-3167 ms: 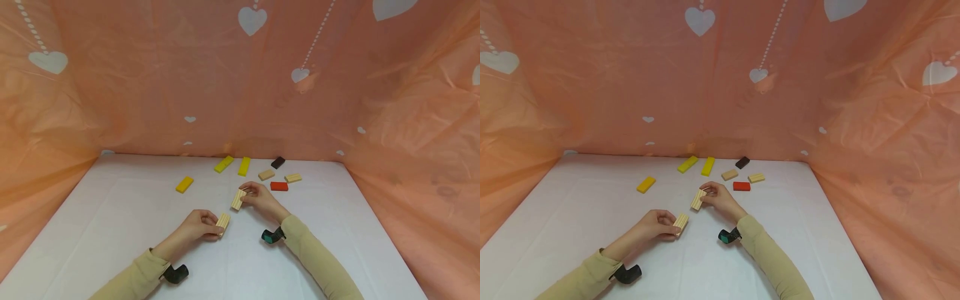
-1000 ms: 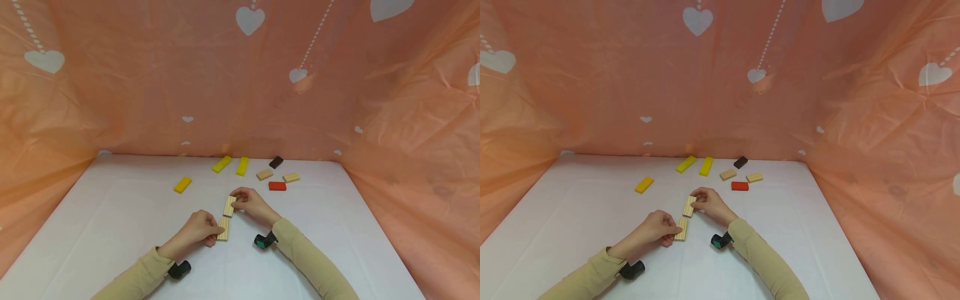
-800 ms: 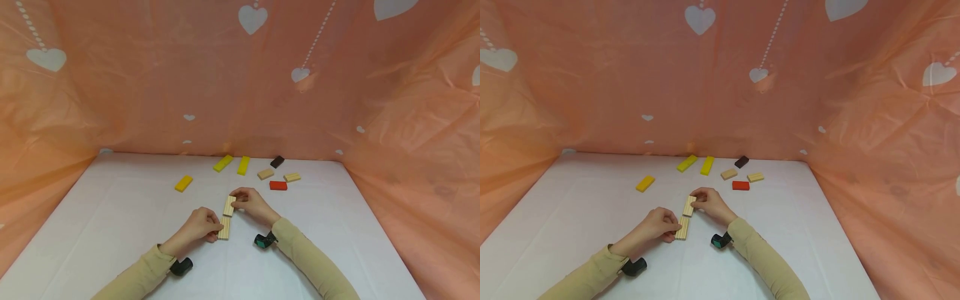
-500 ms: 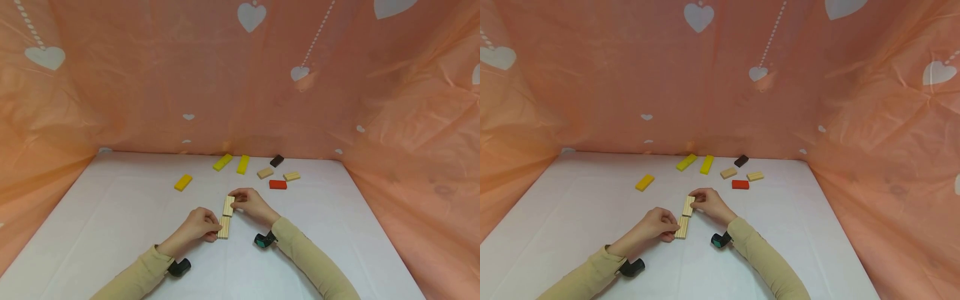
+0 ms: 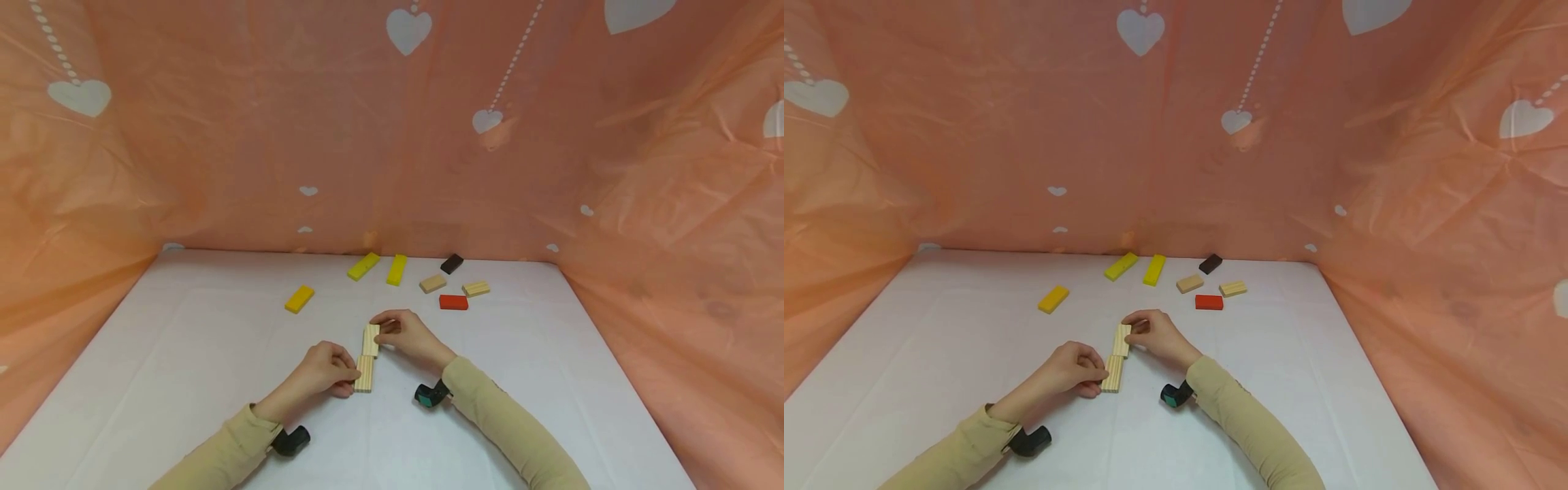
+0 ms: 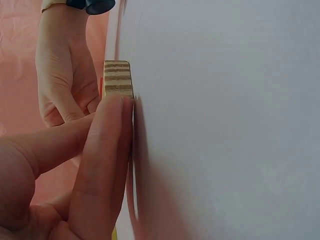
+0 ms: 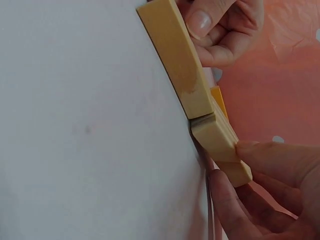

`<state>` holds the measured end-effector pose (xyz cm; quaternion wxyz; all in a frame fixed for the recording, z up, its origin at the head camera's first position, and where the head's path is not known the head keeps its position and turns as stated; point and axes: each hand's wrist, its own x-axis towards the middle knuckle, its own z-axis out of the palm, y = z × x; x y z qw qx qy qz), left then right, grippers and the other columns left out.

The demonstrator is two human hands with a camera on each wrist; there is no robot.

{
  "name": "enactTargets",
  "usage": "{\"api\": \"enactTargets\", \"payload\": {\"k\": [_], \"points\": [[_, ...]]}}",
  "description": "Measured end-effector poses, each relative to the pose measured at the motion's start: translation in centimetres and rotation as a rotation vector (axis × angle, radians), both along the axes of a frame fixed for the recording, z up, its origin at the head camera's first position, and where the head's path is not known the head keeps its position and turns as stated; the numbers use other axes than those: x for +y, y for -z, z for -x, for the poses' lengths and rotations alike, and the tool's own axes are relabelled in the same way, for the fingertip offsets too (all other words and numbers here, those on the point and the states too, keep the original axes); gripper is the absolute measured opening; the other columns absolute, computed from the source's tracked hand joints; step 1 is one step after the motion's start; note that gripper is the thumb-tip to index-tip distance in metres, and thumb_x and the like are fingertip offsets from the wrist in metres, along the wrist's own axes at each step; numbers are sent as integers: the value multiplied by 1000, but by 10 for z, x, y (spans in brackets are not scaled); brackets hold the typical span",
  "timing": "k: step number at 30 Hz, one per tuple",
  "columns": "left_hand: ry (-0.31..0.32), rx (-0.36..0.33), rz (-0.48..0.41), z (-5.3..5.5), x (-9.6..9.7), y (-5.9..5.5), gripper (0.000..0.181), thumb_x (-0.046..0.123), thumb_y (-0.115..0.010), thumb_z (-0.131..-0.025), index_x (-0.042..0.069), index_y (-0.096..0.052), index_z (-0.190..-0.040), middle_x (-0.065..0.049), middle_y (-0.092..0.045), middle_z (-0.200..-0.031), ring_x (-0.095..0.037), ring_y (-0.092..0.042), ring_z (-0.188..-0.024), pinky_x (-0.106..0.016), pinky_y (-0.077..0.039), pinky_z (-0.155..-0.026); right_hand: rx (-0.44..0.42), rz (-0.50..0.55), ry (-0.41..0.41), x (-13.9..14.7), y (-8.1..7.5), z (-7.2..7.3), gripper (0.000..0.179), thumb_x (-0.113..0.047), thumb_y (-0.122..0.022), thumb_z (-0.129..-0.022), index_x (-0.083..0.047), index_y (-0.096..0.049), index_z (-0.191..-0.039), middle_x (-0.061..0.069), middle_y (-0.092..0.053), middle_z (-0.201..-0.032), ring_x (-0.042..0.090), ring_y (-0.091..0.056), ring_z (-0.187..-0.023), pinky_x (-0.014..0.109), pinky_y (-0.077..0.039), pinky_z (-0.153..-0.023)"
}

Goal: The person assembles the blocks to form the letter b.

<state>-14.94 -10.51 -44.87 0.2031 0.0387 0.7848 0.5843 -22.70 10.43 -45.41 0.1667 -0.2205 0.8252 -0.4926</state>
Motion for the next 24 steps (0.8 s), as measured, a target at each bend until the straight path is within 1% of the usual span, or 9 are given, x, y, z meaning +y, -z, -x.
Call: {"api": "enactTargets", "payload": {"k": [6,10,11,13,16,17,18,20,24], "points": [[-2,-18,-10,-2,-1,-1,12,-1,-71,-83,-7,-62,-88,-10,-63,-68,-16,-63,-56,-31,-59,-55,-4,-5,5,-3,0,-1,30,-13,-71,-88,-9,-65,-116,-1,-65,-106,15,-61,-93,28,-53,-83],[-6,-25,-15,-3,-2,-2,13,-1,-71,-83,-8,-62,-89,-10,-63,-68,-17,-63,-55,-32,-60,-55,-4,0,8,-5,2,-1,29,-14,-72,-87,-10,-65,-115,-2,-65,-105,14,-60,-92,26,-53,-81],[-5,-23,-17,-3,-2,-2,12,-1,-70,-83,-8,-62,-89,-10,-63,-68,-17,-63,-55,-32,-60,-55,-2,6,5,-6,-3,-4,29,-11,-71,-87,-7,-65,-115,1,-65,-105,17,-61,-92,27,-53,-81],[-5,-24,-20,-3,-2,-1,12,-1,-70,-83,-8,-62,-89,-10,-63,-67,-17,-63,-55,-32,-60,-56,0,10,0,-7,-5,-6,29,-9,-70,-88,-5,-64,-116,5,-65,-107,20,-61,-94,28,-53,-81],[0,-23,-30,-3,-3,0,12,-2,-70,-83,-8,-62,-89,-10,-63,-67,-16,-64,-55,-32,-60,-56,-1,5,1,-9,-7,-8,29,-8,-69,-88,-3,-64,-116,7,-65,-107,21,-60,-94,28,-53,-82],[2,-22,-34,-3,-4,1,12,-2,-70,-83,-8,-62,-89,-10,-63,-67,-16,-64,-55,-32,-60,-56,-2,-1,2,-9,-7,-8,28,-8,-69,-88,-4,-64,-116,6,-65,-107,21,-60,-94,29,-53,-82],[3,-22,-36,-3,-4,1,12,-2,-70,-83,-8,-62,-89,-10,-63,-67,-16,-64,-55,-32,-60,-56,-3,-6,5,-9,-3,-5,28,-9,-70,-88,-6,-65,-116,3,-65,-106,18,-60,-94,28,-53,-83],[5,-25,-42,-3,-4,2,12,-2,-70,-83,-8,-62,-89,-10,-63,-67,-16,-64,-56,-32,-60,-56,0,-6,7,-9,-2,-5,28,-11,-70,-88,-7,-65,-115,0,-65,-105,15,-60,-93,27,-53,-83],[2,-32,-48,-3,-4,2,11,-3,-69,-83,-9,-62,-89,-11,-63,-68,-16,-64,-56,-32,-60,-57,-5,-4,6,-10,0,-4,28,-11,-71,-88,-8,-65,-115,0,-65,-106,14,-60,-93,26,-53,-84]]}}
